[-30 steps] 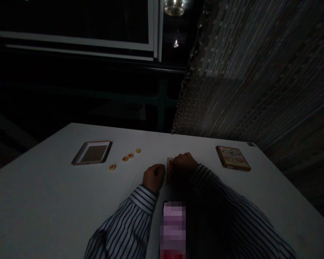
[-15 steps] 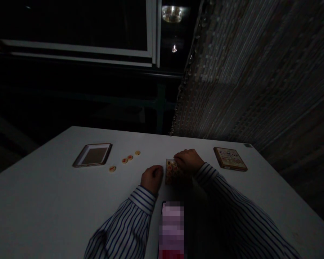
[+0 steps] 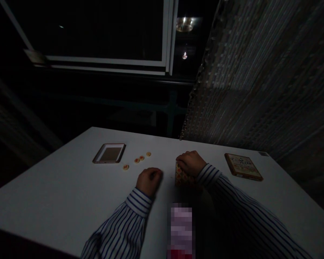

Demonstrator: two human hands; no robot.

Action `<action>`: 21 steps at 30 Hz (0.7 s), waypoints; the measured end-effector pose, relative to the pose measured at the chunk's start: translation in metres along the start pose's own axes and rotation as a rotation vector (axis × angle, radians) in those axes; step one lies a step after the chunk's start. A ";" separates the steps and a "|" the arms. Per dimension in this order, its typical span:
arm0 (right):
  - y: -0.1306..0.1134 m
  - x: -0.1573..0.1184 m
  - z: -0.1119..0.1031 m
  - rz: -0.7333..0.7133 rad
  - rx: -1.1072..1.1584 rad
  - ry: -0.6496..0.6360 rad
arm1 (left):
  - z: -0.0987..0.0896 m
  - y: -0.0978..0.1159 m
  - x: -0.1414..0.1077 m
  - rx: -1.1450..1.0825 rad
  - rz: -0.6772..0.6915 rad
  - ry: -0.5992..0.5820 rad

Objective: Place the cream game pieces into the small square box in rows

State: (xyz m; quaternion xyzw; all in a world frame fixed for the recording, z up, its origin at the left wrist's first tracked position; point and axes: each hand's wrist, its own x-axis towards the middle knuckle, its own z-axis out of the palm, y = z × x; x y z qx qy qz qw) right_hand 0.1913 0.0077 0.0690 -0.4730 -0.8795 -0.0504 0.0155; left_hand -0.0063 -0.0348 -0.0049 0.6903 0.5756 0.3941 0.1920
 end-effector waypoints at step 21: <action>-0.064 0.101 0.026 -0.134 0.051 -0.041 | -0.053 -0.070 0.049 0.436 0.064 0.116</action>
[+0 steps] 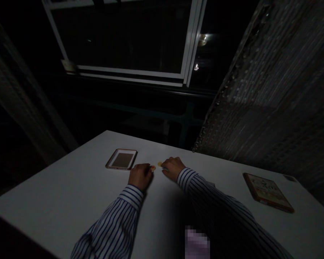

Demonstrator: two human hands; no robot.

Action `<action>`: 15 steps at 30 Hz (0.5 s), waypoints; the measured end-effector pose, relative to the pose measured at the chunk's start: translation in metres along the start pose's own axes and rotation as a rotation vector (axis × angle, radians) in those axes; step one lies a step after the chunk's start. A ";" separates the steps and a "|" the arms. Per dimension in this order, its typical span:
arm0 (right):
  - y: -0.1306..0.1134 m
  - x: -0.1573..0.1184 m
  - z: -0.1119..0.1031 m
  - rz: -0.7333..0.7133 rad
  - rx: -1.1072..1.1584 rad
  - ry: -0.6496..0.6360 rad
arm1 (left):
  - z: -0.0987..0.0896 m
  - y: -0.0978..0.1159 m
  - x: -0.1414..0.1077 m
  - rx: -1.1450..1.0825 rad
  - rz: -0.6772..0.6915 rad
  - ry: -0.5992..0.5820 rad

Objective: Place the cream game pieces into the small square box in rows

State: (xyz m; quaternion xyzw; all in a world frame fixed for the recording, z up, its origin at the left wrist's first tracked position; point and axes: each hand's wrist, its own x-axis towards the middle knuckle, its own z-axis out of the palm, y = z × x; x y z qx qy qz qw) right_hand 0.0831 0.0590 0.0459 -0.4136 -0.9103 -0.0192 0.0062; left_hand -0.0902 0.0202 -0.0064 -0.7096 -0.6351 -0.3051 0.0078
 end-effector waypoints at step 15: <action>-0.015 0.042 0.022 -0.119 0.043 0.019 | 0.016 -0.011 -0.002 -0.078 0.016 0.047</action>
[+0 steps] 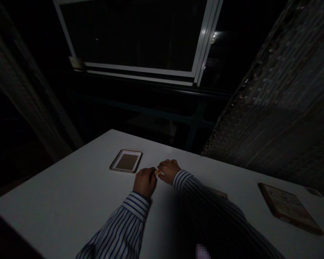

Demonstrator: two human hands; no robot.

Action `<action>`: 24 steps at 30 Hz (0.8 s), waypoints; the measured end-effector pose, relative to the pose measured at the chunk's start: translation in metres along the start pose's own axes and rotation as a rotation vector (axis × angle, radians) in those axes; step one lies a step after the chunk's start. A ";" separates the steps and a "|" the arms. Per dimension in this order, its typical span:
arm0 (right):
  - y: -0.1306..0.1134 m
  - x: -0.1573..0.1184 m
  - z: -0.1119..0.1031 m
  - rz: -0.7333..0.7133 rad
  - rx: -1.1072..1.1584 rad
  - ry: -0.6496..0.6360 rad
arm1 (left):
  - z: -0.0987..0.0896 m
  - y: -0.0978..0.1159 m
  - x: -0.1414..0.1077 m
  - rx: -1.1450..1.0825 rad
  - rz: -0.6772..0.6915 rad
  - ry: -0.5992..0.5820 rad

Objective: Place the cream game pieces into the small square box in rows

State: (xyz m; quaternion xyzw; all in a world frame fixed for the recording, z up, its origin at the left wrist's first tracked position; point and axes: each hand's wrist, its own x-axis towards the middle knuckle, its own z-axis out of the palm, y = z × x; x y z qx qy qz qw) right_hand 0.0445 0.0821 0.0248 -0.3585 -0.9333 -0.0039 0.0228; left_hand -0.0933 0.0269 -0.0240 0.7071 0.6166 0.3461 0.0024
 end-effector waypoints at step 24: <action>-0.003 -0.039 -0.033 0.050 0.012 0.129 | -0.009 0.025 -0.005 -0.438 -0.258 0.053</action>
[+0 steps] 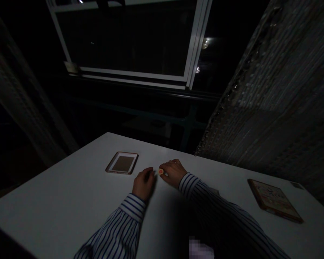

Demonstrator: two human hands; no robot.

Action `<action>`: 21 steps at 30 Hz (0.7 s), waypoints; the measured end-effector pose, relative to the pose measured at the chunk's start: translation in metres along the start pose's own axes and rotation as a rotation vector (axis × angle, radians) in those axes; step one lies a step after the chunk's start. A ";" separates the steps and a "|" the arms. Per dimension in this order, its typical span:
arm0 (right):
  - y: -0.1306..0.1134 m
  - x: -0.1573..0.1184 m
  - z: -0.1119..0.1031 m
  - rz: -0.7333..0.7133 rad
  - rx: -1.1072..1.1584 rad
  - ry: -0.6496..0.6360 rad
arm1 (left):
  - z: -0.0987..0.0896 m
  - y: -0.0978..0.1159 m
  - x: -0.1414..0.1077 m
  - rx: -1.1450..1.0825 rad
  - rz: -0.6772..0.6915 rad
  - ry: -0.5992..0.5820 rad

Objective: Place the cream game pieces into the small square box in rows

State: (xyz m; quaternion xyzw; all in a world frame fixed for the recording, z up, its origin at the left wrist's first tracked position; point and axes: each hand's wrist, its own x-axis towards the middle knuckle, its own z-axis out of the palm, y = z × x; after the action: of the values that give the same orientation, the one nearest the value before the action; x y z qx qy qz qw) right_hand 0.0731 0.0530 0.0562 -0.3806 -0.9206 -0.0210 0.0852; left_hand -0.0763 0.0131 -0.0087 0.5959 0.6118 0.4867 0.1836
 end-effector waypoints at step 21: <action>0.020 -0.078 -0.024 0.111 0.259 0.122 | 0.031 0.071 -0.033 -0.554 -0.173 -0.301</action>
State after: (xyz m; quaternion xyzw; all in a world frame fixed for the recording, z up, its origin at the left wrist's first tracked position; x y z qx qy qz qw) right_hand 0.1450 0.0099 0.0656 -0.4147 -0.8863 0.0797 0.1902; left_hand -0.0051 -0.0187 0.0231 0.5346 0.4705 0.5236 0.4677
